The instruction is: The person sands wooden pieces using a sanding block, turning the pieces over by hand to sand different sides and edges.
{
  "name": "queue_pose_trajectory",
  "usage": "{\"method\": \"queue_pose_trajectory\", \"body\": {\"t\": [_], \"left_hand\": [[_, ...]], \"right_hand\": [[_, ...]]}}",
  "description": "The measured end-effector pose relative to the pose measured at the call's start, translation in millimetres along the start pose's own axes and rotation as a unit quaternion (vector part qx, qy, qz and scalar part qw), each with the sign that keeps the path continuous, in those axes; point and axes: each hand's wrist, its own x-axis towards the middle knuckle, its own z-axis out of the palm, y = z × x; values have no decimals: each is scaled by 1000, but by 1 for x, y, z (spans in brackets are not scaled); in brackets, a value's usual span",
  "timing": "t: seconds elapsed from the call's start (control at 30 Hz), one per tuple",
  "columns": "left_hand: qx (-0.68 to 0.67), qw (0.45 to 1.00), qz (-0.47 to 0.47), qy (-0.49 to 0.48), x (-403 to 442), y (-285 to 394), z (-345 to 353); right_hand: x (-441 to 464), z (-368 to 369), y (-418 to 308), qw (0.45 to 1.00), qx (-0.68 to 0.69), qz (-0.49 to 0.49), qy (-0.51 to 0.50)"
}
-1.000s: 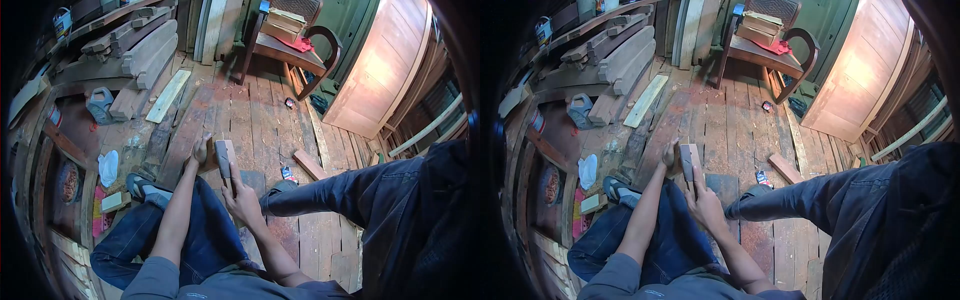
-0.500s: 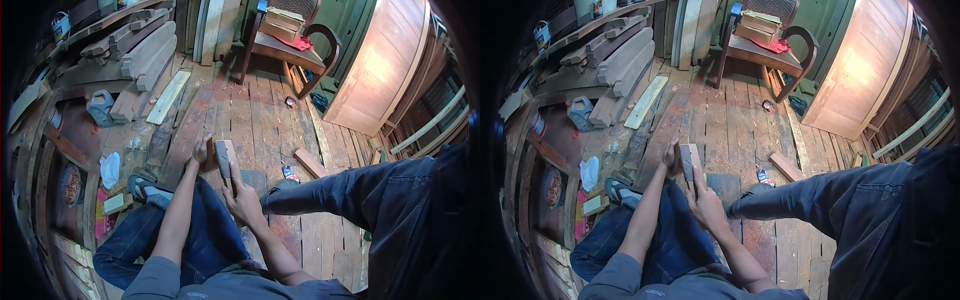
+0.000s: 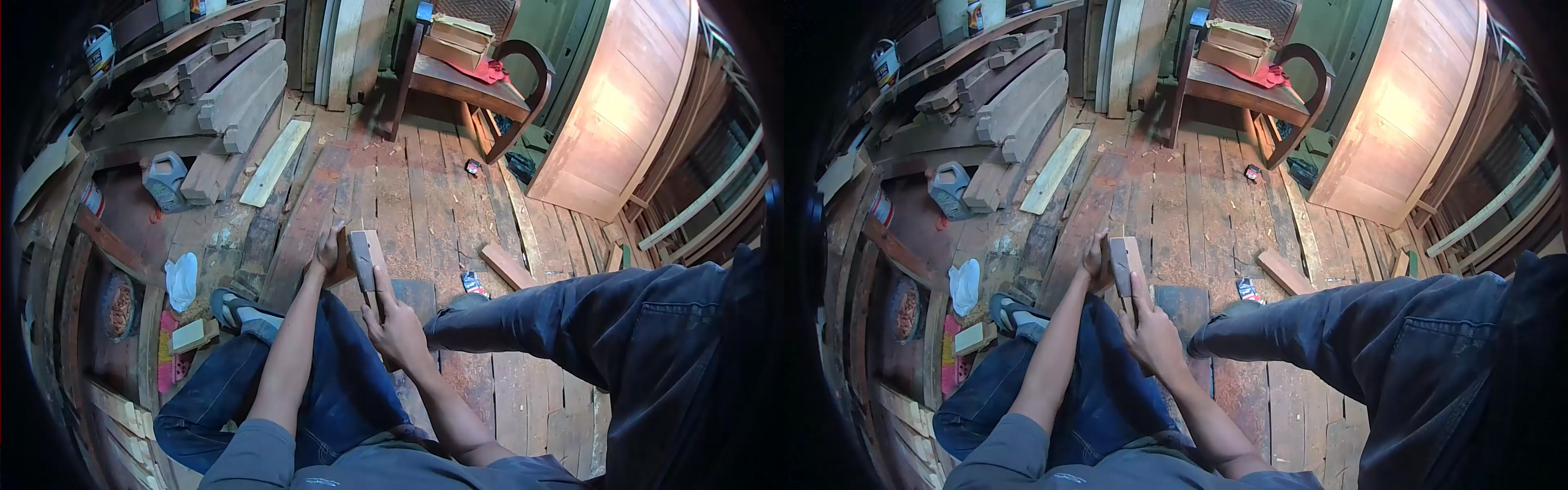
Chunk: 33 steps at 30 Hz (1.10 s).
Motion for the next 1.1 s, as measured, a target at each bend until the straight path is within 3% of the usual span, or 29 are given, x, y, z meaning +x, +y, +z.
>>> {"method": "queue_pose_trajectory", "body": {"t": [0.33, 0.73, 0.93, 1.1], "left_hand": [[-53, 997, -51, 7, 2, -8, 2], [32, 999, 23, -15, 1, 3, -5], [0, 1000, -17, -7, 1, 16, -5], [80, 993, 90, -4, 0, 1, -5]], "right_hand": [[0, 1, 2, 1000, -6, -7, 3], [-1, 2, 1, 1000, -22, -3, 5], [0, 3, 2, 1000, -19, -12, 8], [0, 4, 1, 999, -28, -14, 11]]}}
